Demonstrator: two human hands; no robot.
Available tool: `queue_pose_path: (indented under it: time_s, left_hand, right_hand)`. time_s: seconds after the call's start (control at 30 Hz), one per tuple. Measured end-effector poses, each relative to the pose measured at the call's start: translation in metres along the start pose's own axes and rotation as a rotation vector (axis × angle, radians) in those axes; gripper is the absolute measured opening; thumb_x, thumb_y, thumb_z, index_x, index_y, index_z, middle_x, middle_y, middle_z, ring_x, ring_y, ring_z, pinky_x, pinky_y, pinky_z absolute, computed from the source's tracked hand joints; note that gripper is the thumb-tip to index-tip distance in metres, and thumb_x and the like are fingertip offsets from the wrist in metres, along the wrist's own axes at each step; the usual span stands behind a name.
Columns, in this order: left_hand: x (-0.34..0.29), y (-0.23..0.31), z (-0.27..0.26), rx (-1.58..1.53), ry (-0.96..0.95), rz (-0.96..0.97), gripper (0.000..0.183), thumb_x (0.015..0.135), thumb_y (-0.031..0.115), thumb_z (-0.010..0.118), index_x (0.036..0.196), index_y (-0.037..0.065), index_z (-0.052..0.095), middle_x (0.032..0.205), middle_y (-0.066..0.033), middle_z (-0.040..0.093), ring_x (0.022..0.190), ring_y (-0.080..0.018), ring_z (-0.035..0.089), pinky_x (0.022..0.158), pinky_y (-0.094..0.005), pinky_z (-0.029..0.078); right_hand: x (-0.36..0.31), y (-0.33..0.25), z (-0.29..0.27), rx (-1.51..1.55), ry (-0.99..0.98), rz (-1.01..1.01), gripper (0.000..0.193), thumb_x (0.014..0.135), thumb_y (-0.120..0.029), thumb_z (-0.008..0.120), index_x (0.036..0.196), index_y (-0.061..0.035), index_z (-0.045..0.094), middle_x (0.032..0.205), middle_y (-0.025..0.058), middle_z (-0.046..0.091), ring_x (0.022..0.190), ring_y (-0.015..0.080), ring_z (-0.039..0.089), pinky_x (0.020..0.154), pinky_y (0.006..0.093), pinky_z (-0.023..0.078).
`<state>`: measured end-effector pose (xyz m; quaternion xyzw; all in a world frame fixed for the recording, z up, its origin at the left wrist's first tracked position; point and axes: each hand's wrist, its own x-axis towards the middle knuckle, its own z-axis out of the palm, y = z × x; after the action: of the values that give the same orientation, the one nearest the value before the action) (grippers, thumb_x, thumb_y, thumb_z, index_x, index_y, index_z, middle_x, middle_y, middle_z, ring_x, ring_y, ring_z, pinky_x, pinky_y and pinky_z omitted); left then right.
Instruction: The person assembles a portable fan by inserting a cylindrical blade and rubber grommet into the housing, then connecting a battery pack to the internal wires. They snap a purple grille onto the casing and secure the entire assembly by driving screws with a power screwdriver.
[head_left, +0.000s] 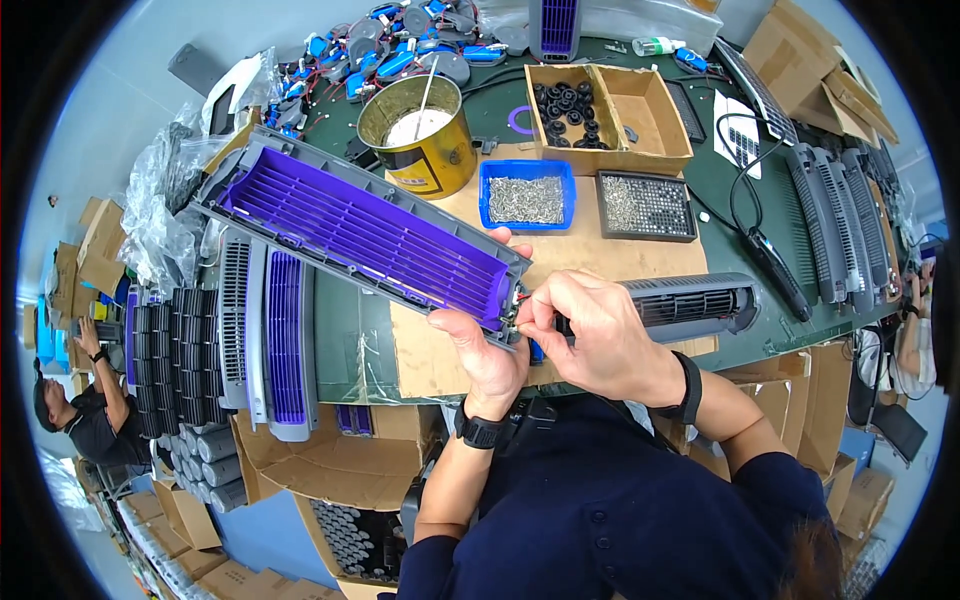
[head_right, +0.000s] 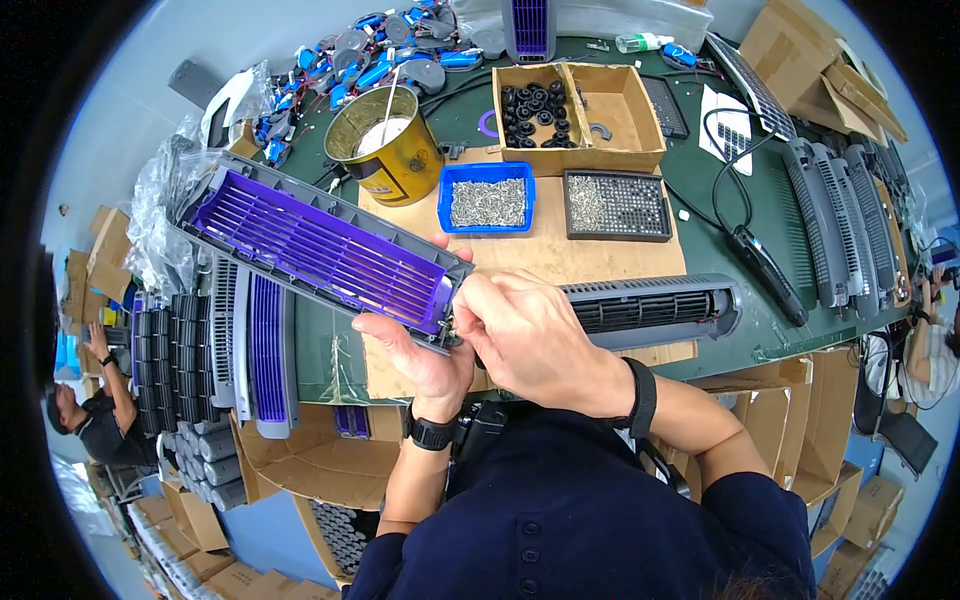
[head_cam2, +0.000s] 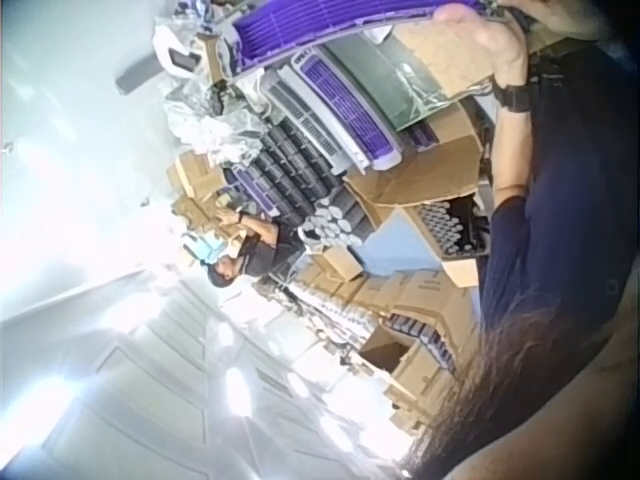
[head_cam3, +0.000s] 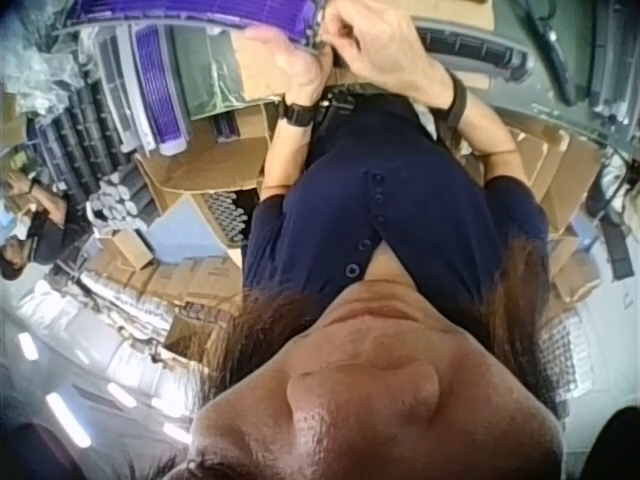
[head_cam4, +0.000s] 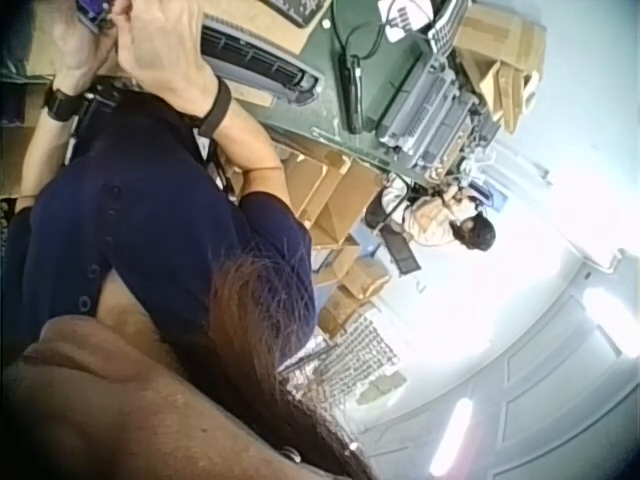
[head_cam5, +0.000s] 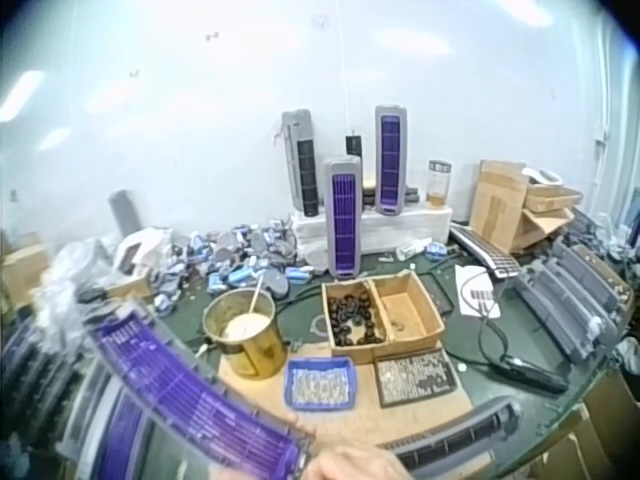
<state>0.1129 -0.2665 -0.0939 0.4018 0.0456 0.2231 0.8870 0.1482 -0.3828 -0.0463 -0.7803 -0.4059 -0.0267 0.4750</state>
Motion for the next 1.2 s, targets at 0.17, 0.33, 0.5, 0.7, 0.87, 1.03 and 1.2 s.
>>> queue_pose_path:
  time_s: [0.17, 0.33, 0.5, 0.7, 0.87, 1.03, 1.2]
  left_hand:
    - [0.000, -0.004, -0.001, -0.007, 0.006, 0.028, 0.097, 0.081, 0.083, 0.037, 0.144, 0.009, 0.038, 0.134, -0.0140, 0.052, 0.114, -0.0288, 0.058, 0.095, -0.0405, 0.048]
    - [-0.003, -0.005, 0.004, 0.002, 0.053, 0.057, 0.095, 0.084, 0.082, 0.035, 0.142, 0.008, 0.039, 0.130, -0.0157, 0.056, 0.110, -0.0300, 0.061, 0.097, -0.0427, 0.048]
    - [-0.002, -0.001, 0.003, 0.032, 0.003, 0.027, 0.094, 0.085, 0.082, 0.033, 0.145, 0.009, 0.036, 0.133, -0.0134, 0.051, 0.116, -0.0274, 0.055, 0.099, -0.0425, 0.045]
    - [0.000, 0.003, 0.003, -0.061, -0.007, 0.003, 0.092, 0.086, 0.081, 0.032, 0.145, 0.009, 0.036, 0.132, -0.0141, 0.052, 0.115, -0.0279, 0.056, 0.098, -0.0423, 0.046]
    - [-0.001, -0.001, 0.006, -0.016, 0.070, 0.035, 0.092, 0.086, 0.080, 0.033, 0.141, 0.007, 0.039, 0.125, -0.0167, 0.060, 0.108, -0.0298, 0.062, 0.096, -0.0415, 0.048]
    - [-0.003, -0.001, 0.008, 0.023, 0.090, 0.031, 0.091, 0.087, 0.080, 0.033, 0.142, 0.007, 0.039, 0.124, -0.0165, 0.060, 0.107, -0.0295, 0.062, 0.096, -0.0405, 0.048]
    - [-0.005, 0.002, 0.001, -0.027, -0.050, 0.009, 0.093, 0.087, 0.080, 0.031, 0.145, 0.007, 0.036, 0.135, -0.0120, 0.050, 0.119, -0.0262, 0.053, 0.104, -0.0431, 0.041]
  right_hand:
    - [0.000, -0.002, 0.001, -0.025, -0.005, -0.011, 0.029, 0.071, 0.005, 0.072, 0.075, -0.0063, 0.046, 0.076, 0.0078, 0.063, 0.072, 0.0282, 0.063, 0.065, 0.0364, 0.048]
    - [-0.001, -0.005, 0.004, -0.023, -0.034, -0.048, 0.022, 0.072, 0.004, 0.065, 0.084, -0.0055, 0.049, 0.070, 0.0095, 0.057, 0.070, 0.0317, 0.059, 0.066, 0.0404, 0.046]
    - [0.002, -0.001, 0.003, -0.030, -0.051, -0.050, 0.027, 0.071, 0.008, 0.071, 0.079, -0.0045, 0.048, 0.075, 0.0089, 0.063, 0.069, 0.0277, 0.063, 0.064, 0.0368, 0.048]
    - [-0.001, 0.001, 0.002, 0.108, -0.031, 0.047, 0.026, 0.076, 0.006, 0.071, 0.087, -0.0012, 0.049, 0.076, 0.0115, 0.064, 0.067, 0.0270, 0.067, 0.059, 0.0337, 0.051]
    - [-0.001, -0.002, 0.005, 0.084, -0.041, 0.029, 0.029, 0.076, 0.006, 0.071, 0.084, -0.0020, 0.045, 0.073, 0.0108, 0.062, 0.066, 0.0282, 0.066, 0.058, 0.0337, 0.050]
    - [-0.001, 0.002, 0.010, 0.098, -0.069, 0.008, 0.031, 0.076, 0.005, 0.070, 0.082, -0.0036, 0.041, 0.069, 0.0104, 0.056, 0.064, 0.0315, 0.063, 0.056, 0.0360, 0.048]
    - [-0.001, 0.004, 0.002, 0.180, -0.094, 0.043, 0.027, 0.075, 0.004, 0.073, 0.088, -0.0017, 0.050, 0.075, 0.0099, 0.061, 0.069, 0.0283, 0.066, 0.064, 0.0347, 0.052]
